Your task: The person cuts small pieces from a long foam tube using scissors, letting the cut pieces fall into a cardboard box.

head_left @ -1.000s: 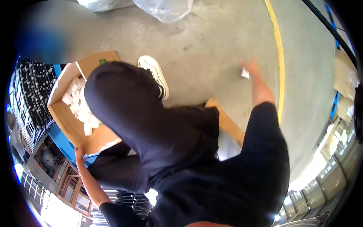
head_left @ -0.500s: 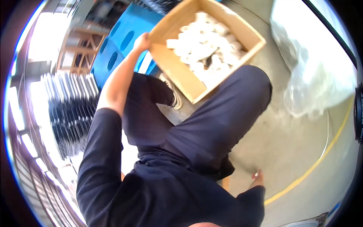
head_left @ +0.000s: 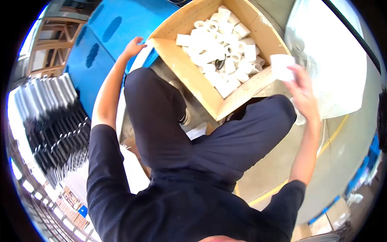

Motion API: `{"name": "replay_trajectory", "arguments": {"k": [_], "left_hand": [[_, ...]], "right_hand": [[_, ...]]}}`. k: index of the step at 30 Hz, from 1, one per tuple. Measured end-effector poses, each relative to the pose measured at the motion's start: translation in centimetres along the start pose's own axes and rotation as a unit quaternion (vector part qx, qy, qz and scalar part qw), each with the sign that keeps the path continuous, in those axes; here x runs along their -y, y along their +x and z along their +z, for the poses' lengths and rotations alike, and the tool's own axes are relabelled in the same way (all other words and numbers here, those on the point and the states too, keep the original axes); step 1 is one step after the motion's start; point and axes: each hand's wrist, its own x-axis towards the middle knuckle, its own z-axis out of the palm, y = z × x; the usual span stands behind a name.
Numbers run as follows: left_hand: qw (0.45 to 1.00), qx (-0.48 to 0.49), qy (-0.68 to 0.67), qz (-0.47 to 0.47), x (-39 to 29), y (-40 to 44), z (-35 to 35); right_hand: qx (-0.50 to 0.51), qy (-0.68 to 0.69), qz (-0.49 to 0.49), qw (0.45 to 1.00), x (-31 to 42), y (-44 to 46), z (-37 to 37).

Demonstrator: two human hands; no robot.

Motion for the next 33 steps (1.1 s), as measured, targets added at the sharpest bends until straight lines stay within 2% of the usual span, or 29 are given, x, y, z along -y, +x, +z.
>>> {"name": "replay_trajectory", "arguments": {"k": [1, 3, 4, 5, 6, 7, 9, 10, 11, 12, 13, 15, 17, 18, 19, 20, 21, 22, 23, 25, 27, 28, 29, 30, 31, 33], "left_hand": [[0.998, -0.024, 0.053, -0.004, 1.1, 1.2, 2.5], [0.991, -0.073, 0.093, -0.066, -0.5, 0.8, 6.4], [0.988, -0.054, 0.116, -0.087, -2.7, 0.4, 6.9], [0.983, -0.037, 0.145, -0.102, -4.4, 0.1, 6.6], [0.986, -0.026, 0.151, -0.071, -4.1, 0.0, 6.8], [0.986, -0.017, 0.158, -0.041, -3.7, -0.1, 6.5], [0.996, 0.079, 0.036, 0.024, -2.4, -1.6, 4.1], [0.992, 0.082, 0.084, 0.051, -1.9, -3.0, 3.3], [0.984, 0.083, 0.133, 0.083, -1.3, -4.9, 2.6], [0.987, 0.076, 0.123, 0.075, -0.4, -6.6, 1.7], [0.989, 0.067, 0.11, 0.072, -0.2, -8.0, 0.5], [0.993, 0.094, 0.062, -0.028, -2.5, -11.6, -3.6], [0.992, 0.093, 0.044, -0.074, -4.7, -16.1, -6.3], [0.982, 0.13, 0.027, -0.136, -7.7, -18.0, -8.3], [0.982, 0.133, -0.014, -0.134, -10.1, -20.7, -9.5], [0.978, 0.174, 0.003, -0.111, -11.4, -23.2, -10.1], [0.952, 0.278, 0.01, -0.126, -14.4, -25.0, -11.5], [0.955, 0.28, 0.039, -0.092, -16.5, -27.0, -11.8], [0.959, 0.273, 0.041, -0.063, -21.2, -28.9, -13.4], [0.941, 0.321, 0.019, -0.106, -29.4, -32.6, -15.9], [0.93, 0.333, -0.064, -0.143, -33.6, -36.7, -16.7], [0.924, 0.35, -0.027, -0.154, -37.1, -38.5, -17.5], [0.916, 0.362, 0.005, -0.171, -40.3, -40.2, -17.5], [0.894, 0.369, -0.058, -0.248, -43.1, -42.1, -17.1], [0.893, 0.419, 0.12, -0.111, -47.2, -42.5, -17.5], [0.916, 0.31, 0.255, 0.001, -51.1, -42.0, -14.2]], "right_hand": [[0.099, -0.103, -0.007, 0.99, 0.5, 4.5, 1.9], [0.246, -0.14, -0.026, 0.959, -3.2, 11.0, 5.8], [0.313, -0.205, 0.005, 0.927, -4.5, 13.3, 6.9], [0.371, -0.264, 0.031, 0.89, -5.2, 15.5, 7.7], [0.404, -0.306, 0.087, 0.858, -3.4, 17.8, 7.5], [0.408, -0.301, 0.091, 0.857, -3.4, 19.1, 7.0], [0.26, -0.112, 0.21, 0.936, -3.6, 19.7, 6.3], [0.175, -0.093, 0.177, 0.964, -5.0, 18.3, 5.5], [0.169, -0.084, 0.19, 0.963, -5.6, 16.3, 4.8], [0.069, -0.057, 0.21, 0.974, -5.7, 13.9, 3.9], [-0.038, -0.035, 0.228, 0.972, -5.0, 11.0, 2.7], [-0.129, -0.056, 0.309, 0.941, -2.8, 2.7, 1.3], [-0.182, -0.047, 0.4, 0.897, -0.5, -8.1, 0.2], [-0.209, 0.023, 0.433, 0.877, -0.7, -14.1, 0.6], [-0.239, 0.09, 0.459, 0.851, 0.1, -19.9, 0.6], [-0.257, 0.099, 0.475, 0.836, 1.7, -23.9, 0.1], [-0.275, 0.11, 0.485, 0.822, 3.0, -27.2, -1.1], [-0.269, 0.057, 0.504, 0.819, 4.4, -30.0, -2.7], [-0.298, 0.071, 0.503, 0.808, 4.7, -32.6, -4.5], [0.027, 0.161, 0.561, 0.812, 5.2, -40.4, -7.7], [0.007, 0.132, 0.548, 0.826, 5.2, -47.5, -9.1], [-0.186, 0.244, 0.578, 0.756, 4.5, -50.9, -10.3], [-0.362, 0.341, 0.574, 0.651, 3.1, -53.9, -11.7], [-0.43, 0.388, 0.551, 0.601, 2.8, -57.1, -11.3], [-0.435, 0.39, 0.558, 0.59, 5.3, -60.6, -10.8], [-0.469, 0.385, 0.554, 0.57, 6.4, -65.1, -15.5]]}}
